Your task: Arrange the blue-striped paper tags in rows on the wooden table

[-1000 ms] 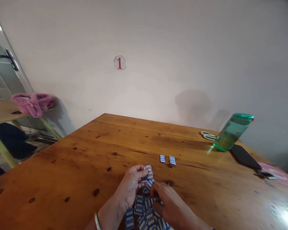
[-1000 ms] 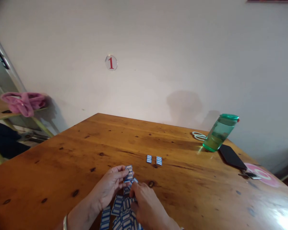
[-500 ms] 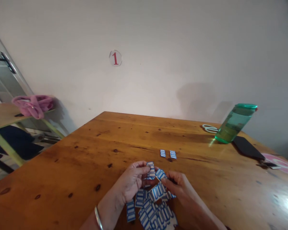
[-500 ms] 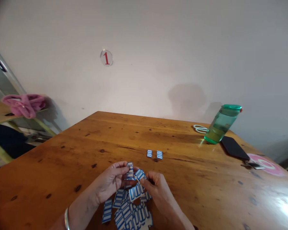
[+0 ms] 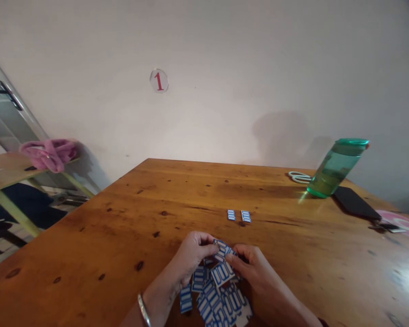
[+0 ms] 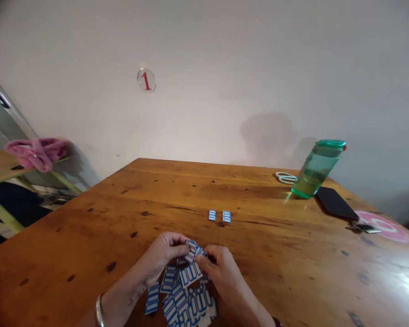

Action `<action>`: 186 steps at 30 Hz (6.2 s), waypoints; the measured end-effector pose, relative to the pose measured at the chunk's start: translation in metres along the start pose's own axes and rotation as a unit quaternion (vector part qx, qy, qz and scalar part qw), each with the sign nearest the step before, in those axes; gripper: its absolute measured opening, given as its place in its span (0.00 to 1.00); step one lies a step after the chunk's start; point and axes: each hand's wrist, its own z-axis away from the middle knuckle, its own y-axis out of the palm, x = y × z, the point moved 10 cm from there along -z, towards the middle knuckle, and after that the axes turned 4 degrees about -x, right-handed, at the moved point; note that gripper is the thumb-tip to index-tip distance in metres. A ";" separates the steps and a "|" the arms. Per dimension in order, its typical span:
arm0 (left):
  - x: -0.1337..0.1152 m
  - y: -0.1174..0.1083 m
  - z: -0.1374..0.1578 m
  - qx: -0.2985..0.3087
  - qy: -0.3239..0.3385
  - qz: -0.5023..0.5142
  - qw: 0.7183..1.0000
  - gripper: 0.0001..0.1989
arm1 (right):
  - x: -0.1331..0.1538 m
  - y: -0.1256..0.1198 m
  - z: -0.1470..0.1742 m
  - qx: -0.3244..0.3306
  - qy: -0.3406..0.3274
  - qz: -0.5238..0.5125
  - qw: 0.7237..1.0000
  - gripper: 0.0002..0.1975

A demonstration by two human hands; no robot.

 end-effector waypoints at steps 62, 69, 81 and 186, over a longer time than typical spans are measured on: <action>0.001 0.010 0.007 0.055 -0.021 -0.079 0.995 0.05 | 0.027 -0.026 -0.004 0.015 -0.106 0.086 0.991 0.15; 0.005 0.019 0.009 0.057 -0.015 -0.051 0.997 0.06 | 0.033 -0.027 -0.003 -0.014 -0.059 -0.023 0.998 0.15; 0.002 0.009 0.007 0.007 -0.008 -0.013 1.000 0.08 | 0.026 -0.020 -0.004 -0.004 -0.014 -0.074 0.997 0.13; -0.002 0.045 0.005 0.008 0.069 0.119 0.990 0.14 | 0.023 -0.010 0.001 0.016 0.020 -0.401 0.916 0.09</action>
